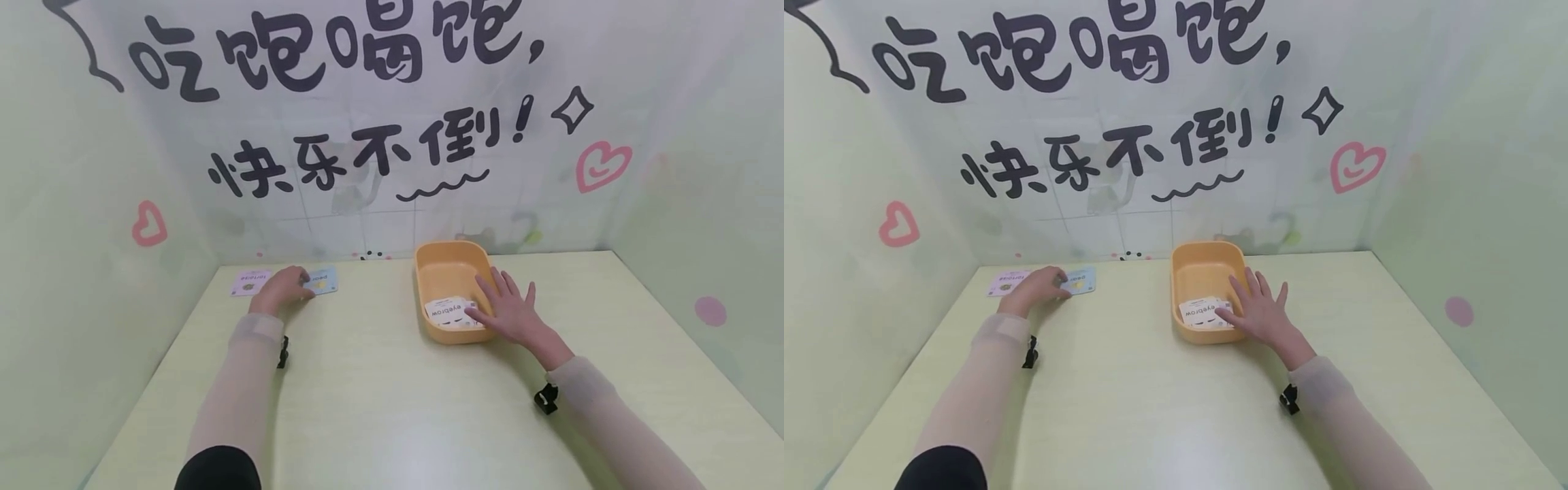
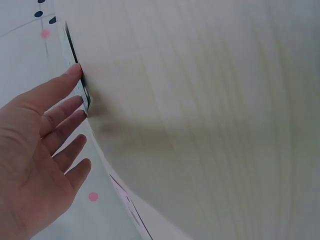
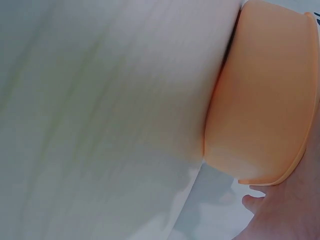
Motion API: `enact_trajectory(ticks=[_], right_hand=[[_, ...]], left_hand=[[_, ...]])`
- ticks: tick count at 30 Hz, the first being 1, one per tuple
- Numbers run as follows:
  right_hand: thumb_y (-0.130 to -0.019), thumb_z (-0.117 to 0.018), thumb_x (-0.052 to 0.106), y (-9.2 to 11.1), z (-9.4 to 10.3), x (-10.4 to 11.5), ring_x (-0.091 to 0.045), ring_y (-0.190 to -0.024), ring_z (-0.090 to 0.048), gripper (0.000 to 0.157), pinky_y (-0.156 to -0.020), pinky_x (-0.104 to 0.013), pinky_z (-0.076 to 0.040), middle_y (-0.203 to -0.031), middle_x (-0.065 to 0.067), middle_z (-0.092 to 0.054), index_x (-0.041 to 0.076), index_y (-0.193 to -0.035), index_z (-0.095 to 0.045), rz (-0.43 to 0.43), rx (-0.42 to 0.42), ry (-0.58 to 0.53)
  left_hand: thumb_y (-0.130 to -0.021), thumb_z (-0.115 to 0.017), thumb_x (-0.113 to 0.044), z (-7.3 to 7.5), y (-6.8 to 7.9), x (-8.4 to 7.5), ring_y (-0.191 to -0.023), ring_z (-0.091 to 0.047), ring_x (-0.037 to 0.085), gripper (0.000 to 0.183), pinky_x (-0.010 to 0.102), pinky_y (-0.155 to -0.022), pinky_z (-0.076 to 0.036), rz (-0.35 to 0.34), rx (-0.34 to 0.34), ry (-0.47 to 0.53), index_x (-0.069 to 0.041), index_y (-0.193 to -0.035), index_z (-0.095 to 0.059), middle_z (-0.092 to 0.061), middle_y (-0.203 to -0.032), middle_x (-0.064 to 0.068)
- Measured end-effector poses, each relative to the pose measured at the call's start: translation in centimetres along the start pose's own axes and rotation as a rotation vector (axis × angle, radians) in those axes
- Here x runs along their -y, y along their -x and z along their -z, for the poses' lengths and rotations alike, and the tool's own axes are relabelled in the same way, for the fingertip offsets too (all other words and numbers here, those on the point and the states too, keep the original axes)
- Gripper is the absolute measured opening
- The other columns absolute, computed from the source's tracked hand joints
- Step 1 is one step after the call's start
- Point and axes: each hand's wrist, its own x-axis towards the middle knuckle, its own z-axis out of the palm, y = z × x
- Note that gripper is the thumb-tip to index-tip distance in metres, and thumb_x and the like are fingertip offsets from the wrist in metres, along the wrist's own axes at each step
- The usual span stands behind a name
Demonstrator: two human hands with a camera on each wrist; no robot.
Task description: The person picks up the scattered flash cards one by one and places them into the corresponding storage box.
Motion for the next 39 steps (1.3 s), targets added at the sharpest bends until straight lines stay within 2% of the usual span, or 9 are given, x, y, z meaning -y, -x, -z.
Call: enact_trajectory(ticks=[4, 8, 13, 18, 27, 33, 39], right_hand=[[-0.094, -0.049, 0.060, 0.0, 0.0, 0.0, -0.047, -0.152, -0.006, 0.084, -0.109, -0.083, 0.006, -0.166, -0.023, -0.008, 0.013, -0.159, -0.023, -0.004, 0.010, -0.007], [-0.094, -0.049, 0.061, 0.0, 0.0, 0.0, -0.047, -0.152, -0.006, 0.085, -0.109, -0.082, 0.007, -0.166, -0.023, -0.007, 0.013, -0.159, -0.023, -0.006, 0.015, -0.006], [-0.094, -0.048, 0.062, 0.0, 0.1, 0.1, -0.047, -0.152, -0.006, 0.085, -0.109, -0.082, 0.008, -0.166, -0.023, -0.006, 0.012, -0.159, -0.023, -0.006, 0.014, -0.008], [-0.094, -0.048, 0.062, 0.0, 0.2, 0.1, -0.047, -0.152, -0.006, 0.085, -0.109, -0.082, 0.008, -0.166, -0.023, -0.006, 0.012, -0.159, -0.023, -0.007, 0.020, -0.007], [-0.094, -0.049, 0.062, 0.1, 0.3, 0.3, -0.047, -0.152, -0.008, 0.086, -0.109, -0.083, 0.007, -0.166, -0.024, -0.006, 0.011, -0.159, -0.023, -0.003, 0.027, -0.009], [-0.094, -0.049, 0.061, 0.1, 0.3, 0.3, -0.047, -0.151, -0.010, 0.085, -0.109, -0.083, 0.004, -0.166, -0.025, -0.007, 0.011, -0.158, -0.024, -0.003, 0.023, -0.001], [-0.094, -0.049, 0.061, 0.0, 0.3, 0.2, -0.046, -0.152, -0.009, 0.086, -0.109, -0.083, 0.005, -0.166, -0.024, -0.007, 0.011, -0.158, -0.024, 0.001, 0.020, -0.011]], left_hand=[[-0.087, -0.074, -0.032, -0.1, 0.0, -0.1, -0.126, -0.050, 0.041, 0.072, 0.057, -0.112, -0.039, -0.008, -0.012, -0.034, 0.004, -0.143, -0.044, -0.048, -0.143, 0.026], [-0.085, -0.075, -0.039, -0.2, 0.0, -0.2, -0.123, -0.047, 0.040, 0.085, 0.057, -0.111, -0.040, -0.005, 0.012, -0.053, 0.006, -0.147, -0.038, -0.040, -0.144, 0.028], [-0.084, -0.076, -0.041, -0.4, -0.2, -0.4, -0.122, -0.042, 0.039, 0.083, 0.056, -0.110, -0.040, 0.015, 0.033, -0.029, 0.009, -0.142, -0.043, -0.039, -0.139, 0.028], [-0.083, -0.077, -0.042, -0.7, -0.1, -0.3, -0.124, -0.043, 0.039, 0.084, 0.056, -0.111, -0.039, 0.020, 0.011, 0.016, 0.008, -0.141, -0.043, -0.039, -0.139, 0.028], [-0.081, -0.078, -0.049, -0.7, 0.5, 0.1, -0.122, -0.049, 0.039, 0.088, 0.056, -0.112, -0.040, -0.041, -0.059, 0.052, 0.009, -0.140, -0.048, -0.048, -0.138, 0.029], [-0.081, -0.079, -0.046, 0.1, 0.7, -1.7, -0.122, -0.051, 0.039, 0.082, 0.054, -0.110, -0.041, -0.080, -0.124, 0.078, 0.008, -0.137, -0.053, -0.053, -0.136, 0.028], [-0.079, -0.080, -0.047, 0.8, 0.9, -3.8, -0.122, -0.051, 0.039, 0.079, 0.054, -0.108, -0.042, -0.129, -0.197, 0.063, 0.003, -0.136, -0.056, -0.054, -0.135, 0.026]])
